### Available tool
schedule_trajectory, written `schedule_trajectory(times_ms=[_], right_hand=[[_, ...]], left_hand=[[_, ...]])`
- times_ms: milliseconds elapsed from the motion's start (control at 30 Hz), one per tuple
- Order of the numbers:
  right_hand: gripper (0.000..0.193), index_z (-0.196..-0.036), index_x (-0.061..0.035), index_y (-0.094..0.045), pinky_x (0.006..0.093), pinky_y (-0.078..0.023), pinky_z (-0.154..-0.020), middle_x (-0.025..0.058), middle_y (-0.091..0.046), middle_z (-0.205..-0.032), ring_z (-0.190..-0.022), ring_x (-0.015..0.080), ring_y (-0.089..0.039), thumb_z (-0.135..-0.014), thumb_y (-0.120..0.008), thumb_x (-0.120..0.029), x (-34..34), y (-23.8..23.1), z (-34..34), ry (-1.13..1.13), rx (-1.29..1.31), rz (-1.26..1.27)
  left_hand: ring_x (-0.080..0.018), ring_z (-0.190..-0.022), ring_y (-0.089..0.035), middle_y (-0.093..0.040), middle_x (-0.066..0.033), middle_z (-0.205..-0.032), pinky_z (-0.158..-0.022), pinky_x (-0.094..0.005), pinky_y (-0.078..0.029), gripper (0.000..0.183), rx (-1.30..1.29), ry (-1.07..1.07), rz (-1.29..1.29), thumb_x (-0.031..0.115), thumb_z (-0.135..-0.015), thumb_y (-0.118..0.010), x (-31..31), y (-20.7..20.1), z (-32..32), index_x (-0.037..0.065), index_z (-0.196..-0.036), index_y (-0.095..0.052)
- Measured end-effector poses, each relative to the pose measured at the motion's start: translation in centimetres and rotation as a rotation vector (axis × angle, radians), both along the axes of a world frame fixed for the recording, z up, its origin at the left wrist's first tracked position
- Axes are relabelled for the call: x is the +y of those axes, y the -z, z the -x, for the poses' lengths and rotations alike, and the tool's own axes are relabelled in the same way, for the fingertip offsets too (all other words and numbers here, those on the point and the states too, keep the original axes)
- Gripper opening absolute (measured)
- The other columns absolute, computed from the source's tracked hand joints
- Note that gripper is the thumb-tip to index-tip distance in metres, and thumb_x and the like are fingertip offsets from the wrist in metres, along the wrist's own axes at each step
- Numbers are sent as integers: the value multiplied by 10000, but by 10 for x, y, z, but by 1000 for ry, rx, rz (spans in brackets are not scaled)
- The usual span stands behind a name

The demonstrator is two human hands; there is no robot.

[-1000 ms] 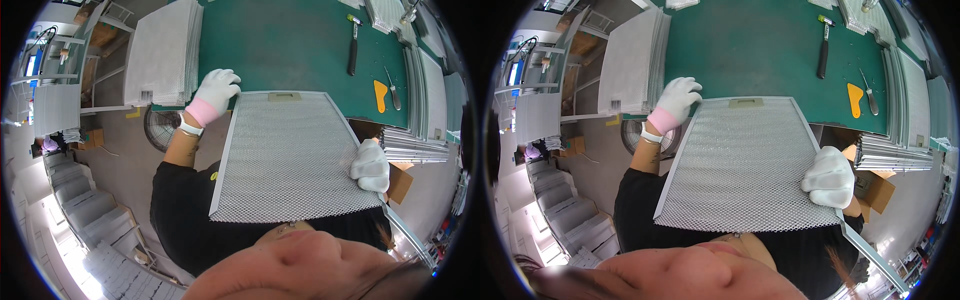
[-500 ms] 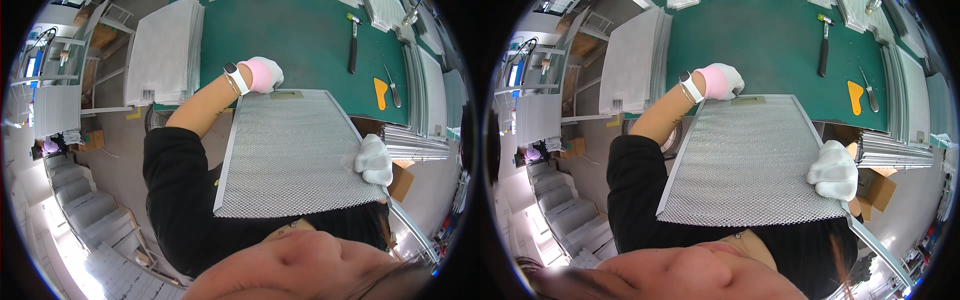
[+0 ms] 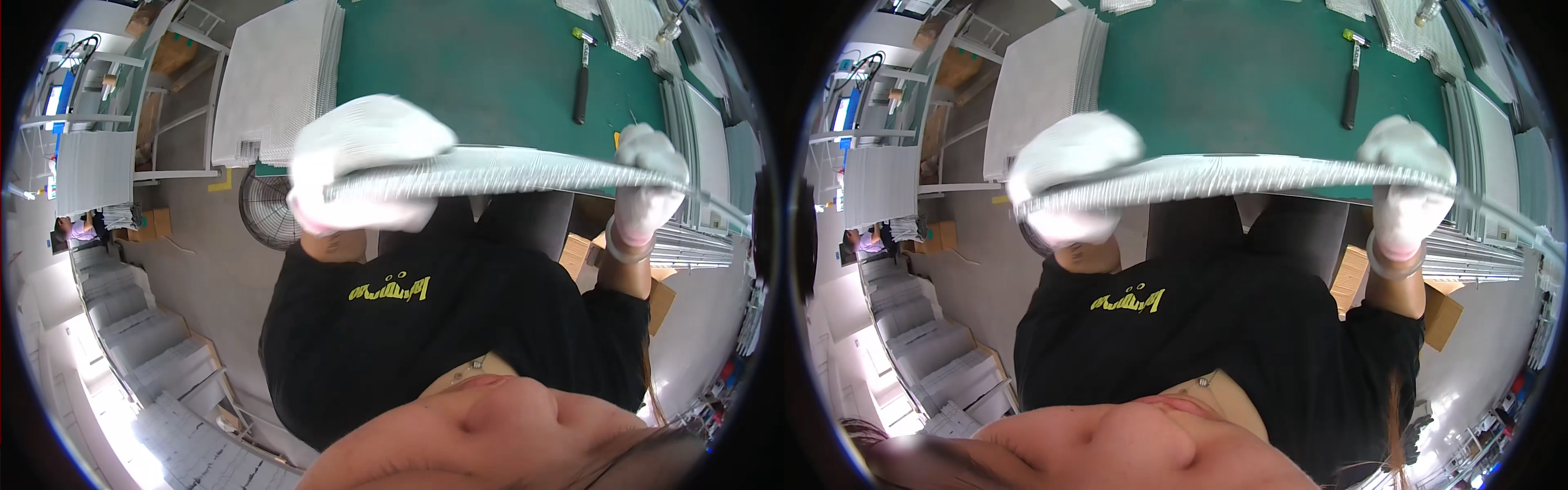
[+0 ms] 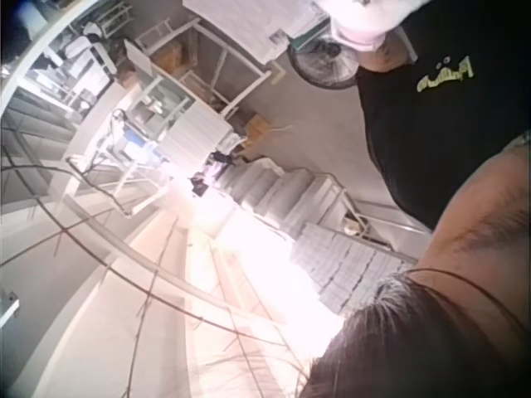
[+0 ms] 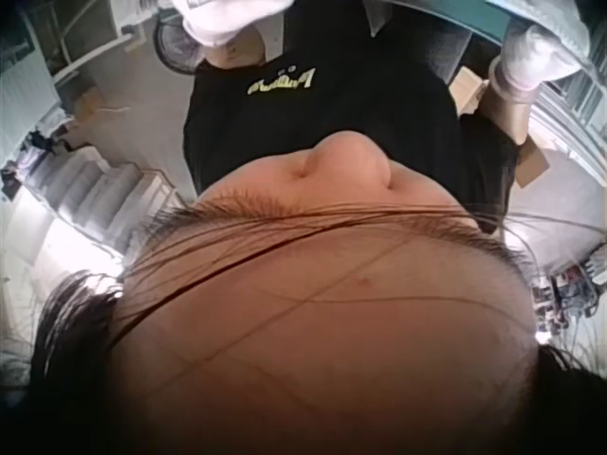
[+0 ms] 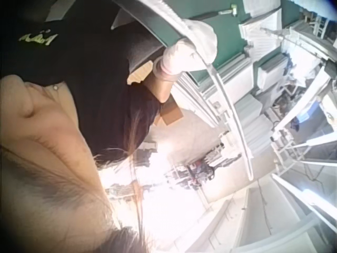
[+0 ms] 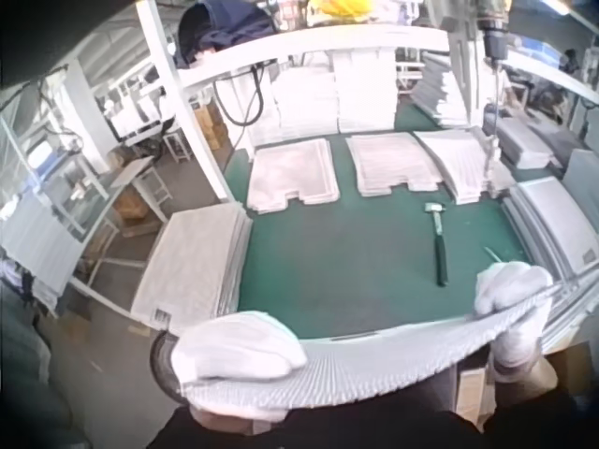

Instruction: The person assembles rectangular panels by placing mesh sheets on a workbench, inserting metal frame pieces into the sheet edges, and securing them with a hammer and power drill. The process is repeated for multiple units, with the person handling components and tools directly.

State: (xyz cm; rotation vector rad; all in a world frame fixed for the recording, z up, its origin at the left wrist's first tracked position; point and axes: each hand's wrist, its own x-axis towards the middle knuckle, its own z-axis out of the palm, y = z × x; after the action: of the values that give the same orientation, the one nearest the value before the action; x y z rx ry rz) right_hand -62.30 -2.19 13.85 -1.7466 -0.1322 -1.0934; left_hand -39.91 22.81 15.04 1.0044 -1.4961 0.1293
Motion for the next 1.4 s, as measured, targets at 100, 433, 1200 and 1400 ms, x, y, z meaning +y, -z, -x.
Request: schedule_trajectory(times_ms=[100,433,1200,1400], right_hand=[[421,-1128,21,-620,338,-474,-700,139,-639,-991,-859,244,-597,-945,-700,-350,-19,14,-4,-49,-22,-76],[409,-844,-2,-560,357,-422,-627,124,-587,-794,-698,234,-516,-963,-637,-386,14,-7,-21,40,13,-67],[245,-1122,-68,-727,344,-503,-971,92,-723,-1110,-1053,241,-671,-884,-712,-125,-44,-90,-12,220,445,765],[323,-1184,-68,-714,296,-546,-864,100,-736,-1046,-947,217,-696,-861,-716,-61,-30,-130,-22,32,552,891]], left_hand=[[-324,-781,-684,-694,-200,-851,-715,-413,-559,215,311,52,-75,27,-790,-742,-6,3,-5,-79,-965,-674],[-294,-749,-670,-687,-206,-849,-662,-382,-549,168,395,-52,34,55,-819,-738,3,13,-5,-83,-895,-681],[-215,-819,-657,-693,-105,-873,-749,-313,-516,105,323,-281,-169,-22,-780,-667,-14,10,-13,-22,-876,-710],[-165,-799,-677,-726,-85,-879,-725,-277,-533,116,253,-288,-302,-14,-816,-673,-4,-3,-21,-21,-920,-723]])
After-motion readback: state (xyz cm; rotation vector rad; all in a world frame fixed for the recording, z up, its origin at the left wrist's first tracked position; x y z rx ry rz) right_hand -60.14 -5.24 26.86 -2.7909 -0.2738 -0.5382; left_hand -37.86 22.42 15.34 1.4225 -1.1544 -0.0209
